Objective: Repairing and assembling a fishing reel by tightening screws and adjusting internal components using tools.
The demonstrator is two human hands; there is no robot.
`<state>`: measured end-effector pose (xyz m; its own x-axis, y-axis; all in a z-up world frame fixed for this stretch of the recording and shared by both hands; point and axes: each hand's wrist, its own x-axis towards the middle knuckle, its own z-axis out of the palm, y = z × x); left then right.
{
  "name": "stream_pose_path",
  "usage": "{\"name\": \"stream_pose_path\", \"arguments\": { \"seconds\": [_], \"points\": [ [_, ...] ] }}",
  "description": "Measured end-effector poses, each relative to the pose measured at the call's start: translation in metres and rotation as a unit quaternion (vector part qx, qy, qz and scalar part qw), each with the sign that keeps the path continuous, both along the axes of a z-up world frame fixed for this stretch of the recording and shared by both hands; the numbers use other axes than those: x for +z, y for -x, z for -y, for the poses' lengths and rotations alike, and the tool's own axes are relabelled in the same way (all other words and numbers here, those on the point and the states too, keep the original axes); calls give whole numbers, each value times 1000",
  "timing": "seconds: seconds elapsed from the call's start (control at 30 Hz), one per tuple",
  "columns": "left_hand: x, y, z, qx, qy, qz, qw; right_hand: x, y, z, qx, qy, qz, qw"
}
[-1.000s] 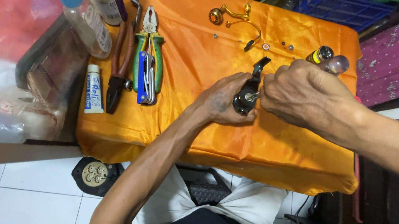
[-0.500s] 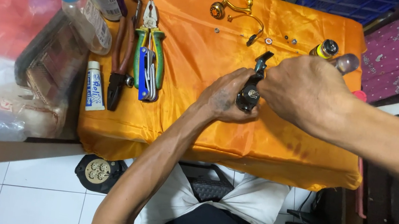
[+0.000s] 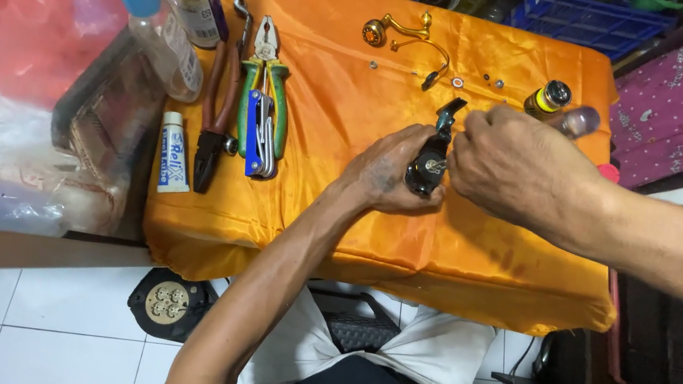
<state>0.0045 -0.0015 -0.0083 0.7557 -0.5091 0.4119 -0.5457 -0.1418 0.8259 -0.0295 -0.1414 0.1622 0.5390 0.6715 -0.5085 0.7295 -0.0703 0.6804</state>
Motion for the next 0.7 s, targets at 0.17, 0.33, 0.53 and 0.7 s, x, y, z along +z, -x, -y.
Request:
{"name": "stream_pose_path", "arguments": {
  "seconds": [0.17,0.33,0.53,0.7],
  "points": [
    [6,0,-2,8,0,7,1000,17,10,0,90,26,106,990],
    [9,3,-6,6,13,-10,1000,10,6,3,94,-11,72,993],
    [1,0,-2,11,2,-6,1000,-4,2,5,1,-41,50,998],
    [6,3,-3,13,-31,-9,999,-6,-10,1,-141,-15,-28,990]
  ]
}}
